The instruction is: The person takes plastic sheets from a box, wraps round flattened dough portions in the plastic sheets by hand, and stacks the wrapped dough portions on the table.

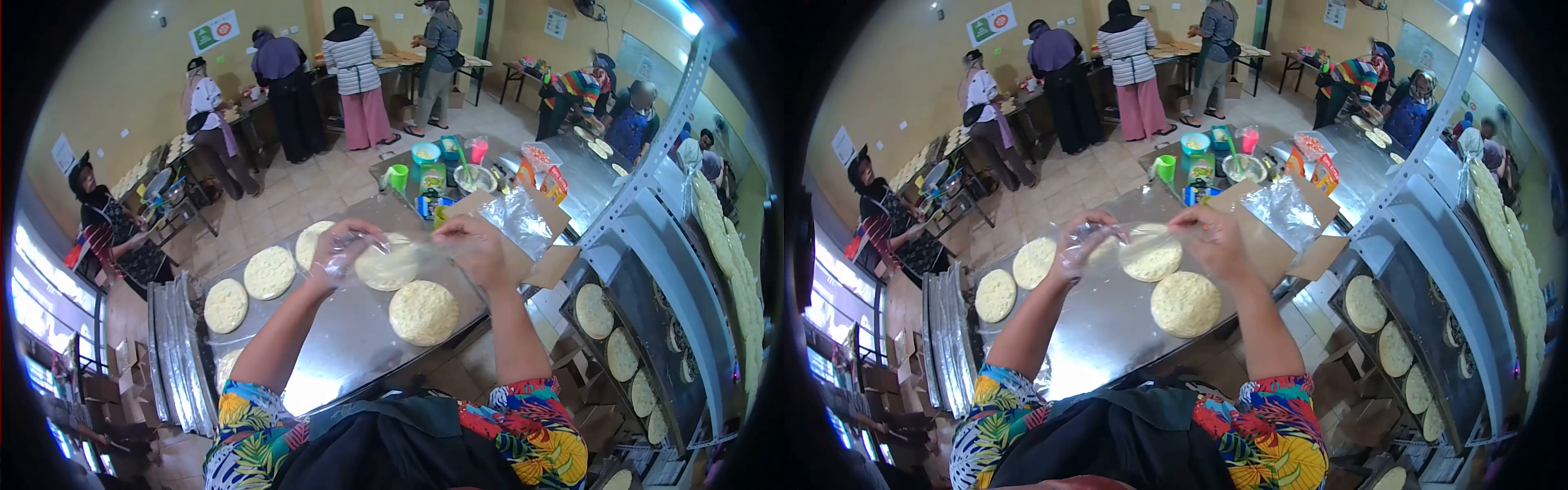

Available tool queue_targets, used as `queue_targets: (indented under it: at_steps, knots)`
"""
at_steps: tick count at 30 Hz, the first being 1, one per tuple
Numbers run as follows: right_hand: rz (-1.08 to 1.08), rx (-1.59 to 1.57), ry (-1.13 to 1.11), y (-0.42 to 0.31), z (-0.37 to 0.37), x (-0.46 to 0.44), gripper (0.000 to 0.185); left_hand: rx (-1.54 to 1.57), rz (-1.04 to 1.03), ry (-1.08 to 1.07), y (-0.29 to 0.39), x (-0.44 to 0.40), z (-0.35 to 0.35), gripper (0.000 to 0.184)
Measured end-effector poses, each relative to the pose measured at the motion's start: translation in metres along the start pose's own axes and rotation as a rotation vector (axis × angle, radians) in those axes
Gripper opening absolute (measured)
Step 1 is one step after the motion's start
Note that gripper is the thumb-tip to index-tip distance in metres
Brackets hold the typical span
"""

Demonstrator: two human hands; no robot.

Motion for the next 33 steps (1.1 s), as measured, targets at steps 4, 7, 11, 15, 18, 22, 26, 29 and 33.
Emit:
queue_targets:
  at_steps: [4,7,11,15,18,22,26,29,33]
  knots:
    - [0.076,-0.020,0.240,-0.019,-0.101,0.001,0.012,-0.496,-0.201,0.966,-0.007,0.091,0.076,0.027]
    - [0.253,0.168,0.217,-0.048,-0.182,0.019,0.009,-0.187,-0.253,0.863,-0.012,0.159,0.082,0.027]
    - [0.335,0.221,-0.297,-0.083,-0.279,0.055,0.027,0.468,-0.205,0.744,-0.021,0.203,0.088,0.051]
    - [0.331,-0.069,-0.604,-0.049,-0.302,0.060,0.060,0.615,-0.277,0.599,0.002,0.231,0.102,0.058]
    - [0.322,-0.129,-0.237,-0.069,-0.326,0.051,0.068,0.802,-0.307,0.432,0.018,0.234,0.088,0.060]
    - [0.270,0.161,0.066,-0.072,-0.360,0.059,0.075,0.776,-0.188,0.357,0.032,0.234,0.074,0.073]
    - [0.199,0.084,-0.030,-0.067,-0.366,0.061,0.070,0.668,-0.138,0.441,0.030,0.242,0.069,0.058]
    - [0.259,0.082,-0.052,-0.073,-0.371,0.064,0.062,0.618,-0.069,0.549,0.038,0.253,0.070,0.055]
    - [0.301,0.052,-0.084,-0.066,-0.377,0.061,0.057,0.743,-0.038,0.645,0.022,0.264,0.083,0.051]
Point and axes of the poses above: each hand's wrist, its own x-axis away from the middle knuckle, its own z-axis out of the back of the hand, y = z × x, the point moved 3 cm from there along -x, towards the middle knuckle, and after that the axes turned 4 degrees about -x, right-handed, at the moved point
